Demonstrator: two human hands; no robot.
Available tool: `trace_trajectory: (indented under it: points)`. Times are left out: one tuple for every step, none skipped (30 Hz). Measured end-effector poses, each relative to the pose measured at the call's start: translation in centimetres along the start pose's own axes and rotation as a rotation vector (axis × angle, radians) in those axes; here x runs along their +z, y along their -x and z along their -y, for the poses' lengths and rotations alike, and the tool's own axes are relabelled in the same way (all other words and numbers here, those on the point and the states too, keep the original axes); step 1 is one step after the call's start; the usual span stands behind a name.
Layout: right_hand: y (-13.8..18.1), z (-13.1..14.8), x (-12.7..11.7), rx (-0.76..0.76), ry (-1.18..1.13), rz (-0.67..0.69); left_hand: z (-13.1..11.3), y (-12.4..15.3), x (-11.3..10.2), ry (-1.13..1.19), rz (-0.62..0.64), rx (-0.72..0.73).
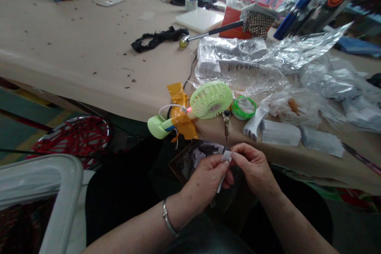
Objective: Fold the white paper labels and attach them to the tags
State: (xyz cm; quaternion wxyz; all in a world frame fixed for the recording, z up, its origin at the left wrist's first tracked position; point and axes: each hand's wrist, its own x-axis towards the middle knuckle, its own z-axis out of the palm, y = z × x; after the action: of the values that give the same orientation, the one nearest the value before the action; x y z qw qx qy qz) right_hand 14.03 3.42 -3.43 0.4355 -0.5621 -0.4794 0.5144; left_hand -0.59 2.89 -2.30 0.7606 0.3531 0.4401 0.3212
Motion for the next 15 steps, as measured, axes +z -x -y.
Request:
trace_trajectory:
  points:
    - [-0.1, 0.2, 0.1, -0.009, 0.017, 0.001, -0.1, -0.1, -0.1, -0.062, -0.020, 0.057]
    - [-0.1, 0.5, 0.2, -0.021, 0.037, 0.004, -0.3, -0.2, -0.3, -0.128, -0.042, 0.122]
    - [-0.2, 0.7, 0.3, -0.037, 0.058, 0.004, -0.5, -0.3, -0.5, -0.189, -0.066, 0.189]
    - [-0.3, 0.9, 0.4, -0.057, 0.082, 0.002, -0.8, -0.4, -0.6, -0.241, -0.090, 0.248]
    - [-0.4, 1.1, 0.4, -0.078, 0.109, -0.003, -1.0, -0.6, -0.8, -0.283, -0.114, 0.296]
    - [-0.5, 1.2, 0.5, -0.099, 0.139, -0.012, -1.3, -0.7, -0.9, -0.318, -0.138, 0.331]
    - [-0.7, 1.3, 0.6, -0.119, 0.170, -0.021, -1.5, -0.8, -1.0, -0.350, -0.160, 0.358]
    - [-0.9, 1.4, 0.6, -0.136, 0.201, -0.030, -1.7, -0.9, -1.2, -0.382, -0.177, 0.381]
    - [-1.0, 1.5, 0.7, -0.152, 0.229, -0.039, -1.9, -1.0, -1.3, -0.410, -0.191, 0.405]
    - [-1.2, 1.5, 0.7, -0.167, 0.253, -0.048, -2.0, -1.2, -1.4, -0.437, -0.199, 0.429]
    - [-1.3, 1.5, 0.7, -0.183, 0.272, -0.056, -2.1, -1.3, -1.5, -0.463, -0.202, 0.450]
    - [-1.4, 1.5, 0.8, -0.200, 0.285, -0.064, -2.2, -1.4, -1.5, -0.488, -0.203, 0.471]
    - [-1.4, 1.5, 0.7, -0.217, 0.296, -0.071, -2.2, -1.5, -1.6, -0.511, -0.205, 0.490]
    - [-1.5, 1.5, 0.7, -0.233, 0.305, -0.076, -2.2, -1.6, -1.6, -0.534, -0.208, 0.508]
    - [-1.5, 1.4, 0.7, -0.246, 0.312, -0.079, -2.2, -1.7, -1.7, -0.557, -0.211, 0.524]
